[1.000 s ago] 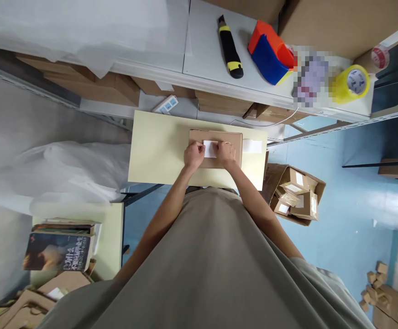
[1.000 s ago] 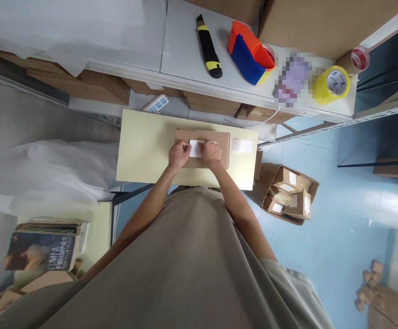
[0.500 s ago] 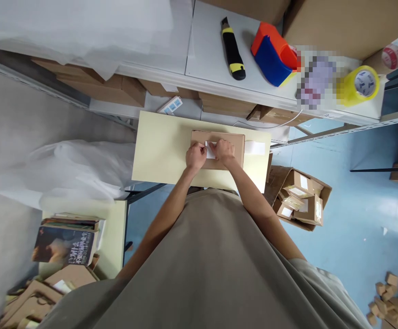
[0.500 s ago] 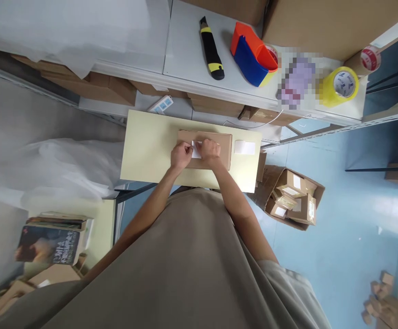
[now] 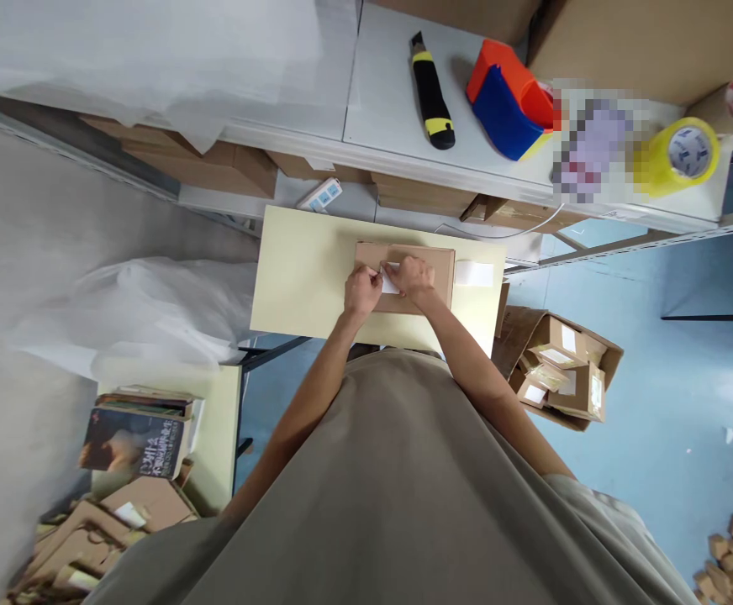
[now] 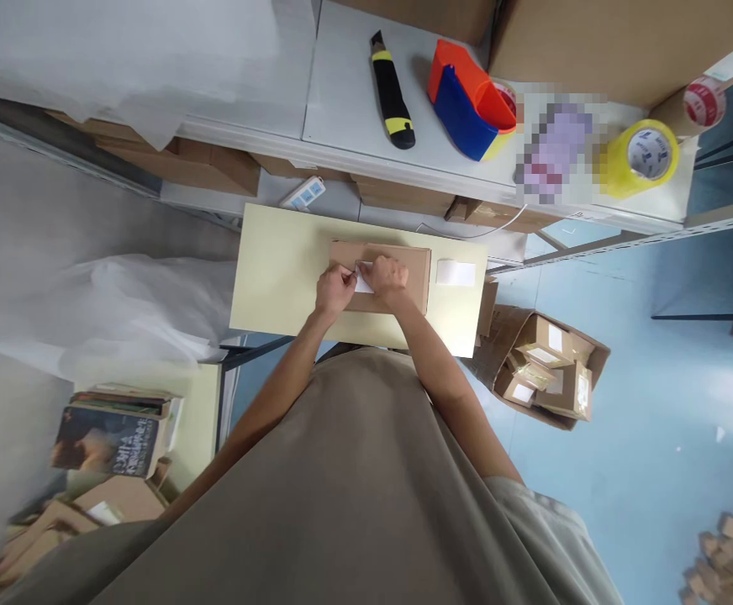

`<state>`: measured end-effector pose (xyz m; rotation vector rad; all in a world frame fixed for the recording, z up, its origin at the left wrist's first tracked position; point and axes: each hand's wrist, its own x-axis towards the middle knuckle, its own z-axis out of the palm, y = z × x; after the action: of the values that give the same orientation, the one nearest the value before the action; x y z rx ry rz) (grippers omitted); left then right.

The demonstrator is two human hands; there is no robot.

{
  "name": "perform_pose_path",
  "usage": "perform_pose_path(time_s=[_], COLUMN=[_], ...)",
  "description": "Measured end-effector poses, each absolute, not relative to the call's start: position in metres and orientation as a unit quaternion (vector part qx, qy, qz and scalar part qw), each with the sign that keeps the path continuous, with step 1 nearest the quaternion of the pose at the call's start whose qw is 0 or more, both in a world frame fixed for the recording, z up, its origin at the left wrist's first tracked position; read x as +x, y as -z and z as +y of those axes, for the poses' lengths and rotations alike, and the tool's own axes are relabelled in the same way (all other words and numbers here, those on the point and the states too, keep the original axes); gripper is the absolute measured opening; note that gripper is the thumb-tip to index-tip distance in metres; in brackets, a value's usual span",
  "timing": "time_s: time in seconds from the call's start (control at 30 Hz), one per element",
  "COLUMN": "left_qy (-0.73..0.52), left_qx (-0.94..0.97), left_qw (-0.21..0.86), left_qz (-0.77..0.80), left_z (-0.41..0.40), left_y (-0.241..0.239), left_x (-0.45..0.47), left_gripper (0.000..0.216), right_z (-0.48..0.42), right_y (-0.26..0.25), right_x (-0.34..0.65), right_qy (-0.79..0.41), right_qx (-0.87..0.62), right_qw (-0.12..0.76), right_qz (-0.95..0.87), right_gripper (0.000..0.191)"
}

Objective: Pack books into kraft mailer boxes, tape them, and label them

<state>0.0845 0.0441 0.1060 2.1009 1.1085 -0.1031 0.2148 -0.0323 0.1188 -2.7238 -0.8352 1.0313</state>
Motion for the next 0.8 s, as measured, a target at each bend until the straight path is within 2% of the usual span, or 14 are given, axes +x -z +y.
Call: perform_pose_path(time_s=[0.17, 0.33, 0.5, 0.63, 0.8], left_qy=[0.044, 0.061, 0.076, 0.068, 0.026], left_qx=[0.806, 0.781, 0.774, 0.772, 0.749], left_qw=[0.404, 0.435, 0.435, 0.440, 0.467], left_qz=[0.431, 0.444, 0.454, 0.455, 0.470], left_z=[0.044, 0.048, 0.054, 0.055, 0.051], left_y=[-0.107, -0.103, -0.099, -0.096, -0.092], left_x=[0.075, 0.073, 0.074, 0.073, 0.074], left_gripper=[0.003, 0.014, 0.025, 0.024, 0.022], right_z=[-0.032, -0.040, -0.031, -0.021, -0.035], right_y=[-0.121, -0.123, -0.117, -0.117, -0.126], right_x=[0.211, 0.211, 0.224, 0.222, 0.206], right_qy=[-0.330, -0.347, -0.422, -0.389, -0.359], right_qx=[-0.901, -0.875, -0.854, -0.879, -0.887], right_qw=[0.051, 0.013, 0.066, 0.104, 0.071], right_qz=[-0.276, -0.338, -0.297, -0.256, -0.280], right_gripper=[0.066, 0.063, 0.058, 0.061, 0.056])
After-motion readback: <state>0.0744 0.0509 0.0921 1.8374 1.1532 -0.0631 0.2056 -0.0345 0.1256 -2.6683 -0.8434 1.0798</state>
